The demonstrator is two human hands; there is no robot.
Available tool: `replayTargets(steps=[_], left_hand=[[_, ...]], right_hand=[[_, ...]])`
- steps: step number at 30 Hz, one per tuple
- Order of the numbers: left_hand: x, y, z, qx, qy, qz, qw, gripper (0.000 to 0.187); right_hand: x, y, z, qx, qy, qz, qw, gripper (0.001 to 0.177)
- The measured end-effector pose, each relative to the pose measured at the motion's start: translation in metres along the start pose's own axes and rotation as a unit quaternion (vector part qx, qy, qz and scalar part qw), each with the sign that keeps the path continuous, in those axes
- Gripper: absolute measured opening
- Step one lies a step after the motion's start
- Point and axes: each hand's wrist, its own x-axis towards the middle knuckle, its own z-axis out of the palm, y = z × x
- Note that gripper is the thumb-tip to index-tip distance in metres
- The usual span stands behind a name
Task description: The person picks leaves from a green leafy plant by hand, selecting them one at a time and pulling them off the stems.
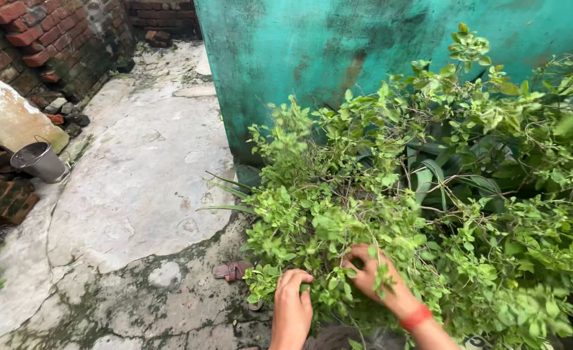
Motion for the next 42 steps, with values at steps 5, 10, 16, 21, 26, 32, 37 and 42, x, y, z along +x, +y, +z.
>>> replayTargets(steps=[5,10,16,21,26,32,37,42], left_hand=[[-0.008,-0.003,-0.007,0.006,-0.004,-0.029,1.0,0.029],[-0.014,0.0,-0.01,0.012,-0.009,-0.017,1.0,0.035],[-0.016,0.005,-0.012,0.013,-0.042,-0.021,0.999,0.044],[-0.021,0.01,-0.008,0.032,-0.101,-0.053,0.993,0.052],[-0.03,0.003,0.004,0.024,-0.138,-0.055,0.989,0.053],[-0.038,-0.021,0.021,0.02,-0.162,0.027,0.986,0.05],[-0.04,-0.032,0.034,0.012,-0.202,-0.006,0.979,0.053],[-0.036,-0.029,0.035,0.0,-0.239,-0.012,0.971,0.046]], right_hand=[[-0.026,-0.06,-0.075,0.106,-0.102,0.067,0.987,0.024],[-0.064,-0.048,-0.141,0.136,-0.048,0.259,0.955,0.022],[-0.142,0.083,-0.211,-0.197,-0.287,0.395,0.85,0.033],[-0.146,0.074,-0.212,-0.26,-0.245,0.4,0.844,0.041],[-0.059,-0.058,-0.149,-0.122,-0.099,0.175,0.972,0.044],[0.02,-0.148,-0.078,0.006,-0.103,-0.119,0.987,0.022],[0.074,-0.102,-0.017,-0.034,-0.122,-0.081,0.989,0.018],[0.073,-0.049,0.013,-0.184,-0.216,0.046,0.958,0.019]])
